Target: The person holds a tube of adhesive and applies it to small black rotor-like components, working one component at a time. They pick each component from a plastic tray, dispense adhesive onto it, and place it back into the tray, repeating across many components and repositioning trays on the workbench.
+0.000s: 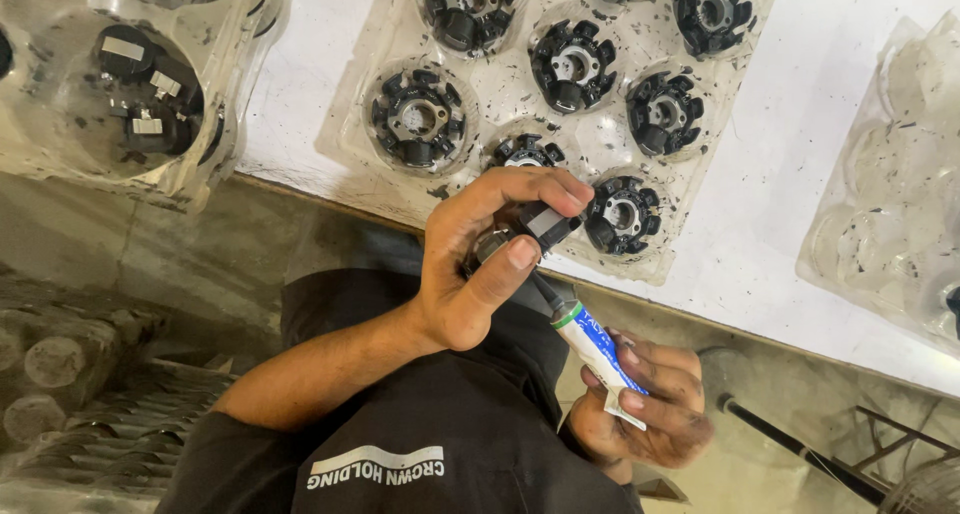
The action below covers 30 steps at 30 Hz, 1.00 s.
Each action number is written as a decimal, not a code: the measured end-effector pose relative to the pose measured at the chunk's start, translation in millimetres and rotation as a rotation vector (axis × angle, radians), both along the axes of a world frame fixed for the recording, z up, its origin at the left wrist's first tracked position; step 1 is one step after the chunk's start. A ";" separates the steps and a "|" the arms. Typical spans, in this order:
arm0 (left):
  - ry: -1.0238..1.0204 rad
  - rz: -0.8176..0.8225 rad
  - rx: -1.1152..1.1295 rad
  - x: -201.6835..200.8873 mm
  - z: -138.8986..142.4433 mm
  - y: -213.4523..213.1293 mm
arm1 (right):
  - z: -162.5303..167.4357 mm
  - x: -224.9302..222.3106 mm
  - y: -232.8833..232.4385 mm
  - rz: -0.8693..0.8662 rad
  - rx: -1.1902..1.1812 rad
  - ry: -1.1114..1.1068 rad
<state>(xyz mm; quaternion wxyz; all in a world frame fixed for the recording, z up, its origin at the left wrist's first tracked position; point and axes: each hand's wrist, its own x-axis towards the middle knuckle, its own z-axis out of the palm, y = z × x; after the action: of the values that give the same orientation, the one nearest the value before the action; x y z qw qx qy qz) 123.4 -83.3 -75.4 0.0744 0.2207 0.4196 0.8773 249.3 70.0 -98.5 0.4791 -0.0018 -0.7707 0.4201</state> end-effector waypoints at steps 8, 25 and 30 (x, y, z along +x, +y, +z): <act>-0.063 -0.035 0.039 0.0 -5.8 1.1 | -6.0 -1.4 2.5 0.051 -0.037 0.043; -0.787 -0.108 0.666 17.6 -9.8 28.5 | -17.8 -15.1 -1.8 -0.064 -0.076 0.174; -0.878 -0.109 0.654 15.9 -13.6 31.4 | -17.7 -10.6 2.2 -0.075 0.014 0.061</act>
<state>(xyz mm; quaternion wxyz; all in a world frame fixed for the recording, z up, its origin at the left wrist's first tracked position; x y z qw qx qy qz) 139.2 -51.9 -89.0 0.2151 -0.1329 0.0425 0.9666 238.8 72.1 -116.2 0.5177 -0.0146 -0.7581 0.3962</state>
